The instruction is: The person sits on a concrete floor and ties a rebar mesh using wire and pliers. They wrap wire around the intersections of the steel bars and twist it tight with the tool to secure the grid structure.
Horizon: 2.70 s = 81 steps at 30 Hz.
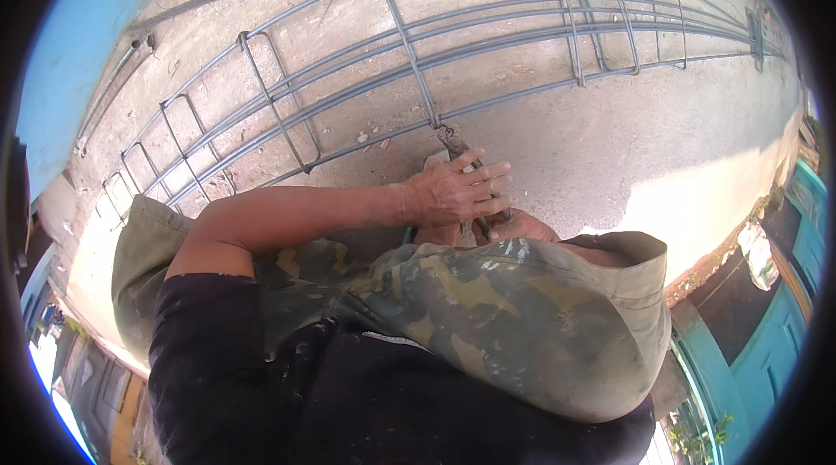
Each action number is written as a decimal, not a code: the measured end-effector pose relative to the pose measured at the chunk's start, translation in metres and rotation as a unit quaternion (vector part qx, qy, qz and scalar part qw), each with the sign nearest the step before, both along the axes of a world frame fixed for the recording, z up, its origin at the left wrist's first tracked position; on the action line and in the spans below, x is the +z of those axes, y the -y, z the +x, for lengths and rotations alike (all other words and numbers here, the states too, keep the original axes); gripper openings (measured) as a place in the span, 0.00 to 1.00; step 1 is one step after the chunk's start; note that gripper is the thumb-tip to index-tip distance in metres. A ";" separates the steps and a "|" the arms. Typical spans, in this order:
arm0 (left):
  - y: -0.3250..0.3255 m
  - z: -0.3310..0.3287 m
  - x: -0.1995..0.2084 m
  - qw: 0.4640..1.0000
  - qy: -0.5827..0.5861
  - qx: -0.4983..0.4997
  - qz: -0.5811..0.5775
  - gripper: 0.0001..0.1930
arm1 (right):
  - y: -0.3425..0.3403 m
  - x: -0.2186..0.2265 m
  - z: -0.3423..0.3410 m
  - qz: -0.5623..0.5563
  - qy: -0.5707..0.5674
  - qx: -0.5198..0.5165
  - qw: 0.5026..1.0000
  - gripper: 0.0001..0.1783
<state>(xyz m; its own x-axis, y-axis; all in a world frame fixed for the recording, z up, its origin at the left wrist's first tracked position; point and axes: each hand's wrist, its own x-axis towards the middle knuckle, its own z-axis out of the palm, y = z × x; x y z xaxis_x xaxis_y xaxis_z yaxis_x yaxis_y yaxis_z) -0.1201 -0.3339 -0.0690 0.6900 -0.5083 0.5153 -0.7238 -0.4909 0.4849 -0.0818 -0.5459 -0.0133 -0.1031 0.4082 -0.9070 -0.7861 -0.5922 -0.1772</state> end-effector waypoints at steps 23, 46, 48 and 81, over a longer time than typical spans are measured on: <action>0.048 0.028 -0.020 0.997 -0.021 0.048 0.051 0.12 | 0.010 0.021 0.037 -0.090 0.200 0.225 0.949 0.17; 0.052 0.018 -0.035 0.993 0.086 0.072 -0.037 0.05 | 0.013 -0.011 0.039 -0.025 0.060 0.241 0.968 0.15; 0.053 0.015 -0.035 0.993 0.081 0.069 -0.040 0.06 | 0.016 -0.011 0.037 -0.020 0.021 0.201 0.979 0.16; 0.059 0.035 -0.018 0.987 -0.087 -0.075 0.115 0.08 | 0.047 -0.028 0.002 -0.140 0.330 0.257 0.898 0.16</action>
